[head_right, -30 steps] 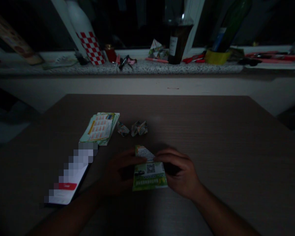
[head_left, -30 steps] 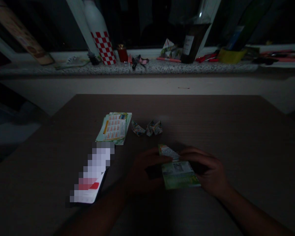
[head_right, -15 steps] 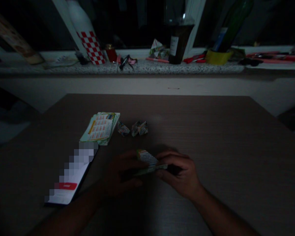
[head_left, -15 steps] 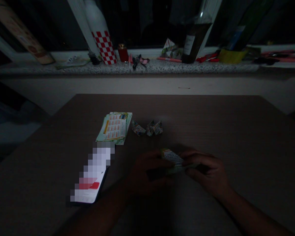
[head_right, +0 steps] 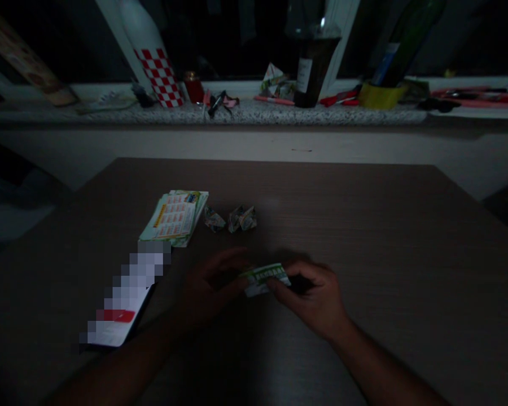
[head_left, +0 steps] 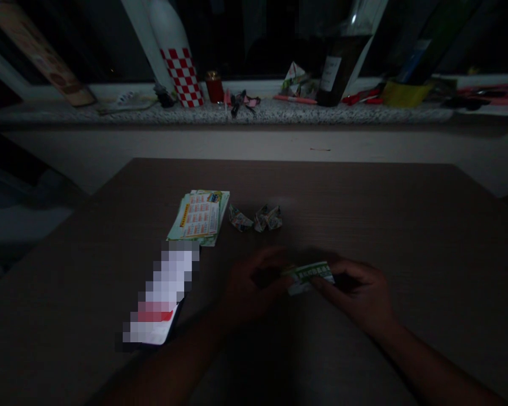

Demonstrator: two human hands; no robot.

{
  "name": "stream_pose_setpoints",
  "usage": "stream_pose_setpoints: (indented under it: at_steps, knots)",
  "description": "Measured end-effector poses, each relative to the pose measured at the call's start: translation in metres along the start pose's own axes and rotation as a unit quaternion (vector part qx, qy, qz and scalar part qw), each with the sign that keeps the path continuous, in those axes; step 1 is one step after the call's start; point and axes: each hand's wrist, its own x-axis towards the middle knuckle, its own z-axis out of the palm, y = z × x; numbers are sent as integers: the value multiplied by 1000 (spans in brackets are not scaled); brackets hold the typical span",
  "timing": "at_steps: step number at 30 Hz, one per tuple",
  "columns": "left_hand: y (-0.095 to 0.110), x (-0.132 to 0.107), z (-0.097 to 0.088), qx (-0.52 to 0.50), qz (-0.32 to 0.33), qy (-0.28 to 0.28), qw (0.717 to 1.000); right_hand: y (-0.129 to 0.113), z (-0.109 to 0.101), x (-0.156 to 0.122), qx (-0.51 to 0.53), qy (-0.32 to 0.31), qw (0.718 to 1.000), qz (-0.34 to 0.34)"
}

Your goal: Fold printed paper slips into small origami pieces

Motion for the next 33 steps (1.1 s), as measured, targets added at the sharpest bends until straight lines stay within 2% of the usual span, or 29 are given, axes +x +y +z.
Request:
stream_pose_setpoints:
  at_steps: [6,22,29,33]
  knots:
    - [5,2,1,14,-42,7,999,-1,0,1,-53,13,998,5]
    - [1,3,4,4,-62,13,998,3,1,-2,-79,14,996,28]
    - [3,3,3,3,-52,8,999,3,1,-1,-82,15,996,19]
    - [3,3,3,-11,-68,8,998,1,1,0,-90,17,996,13]
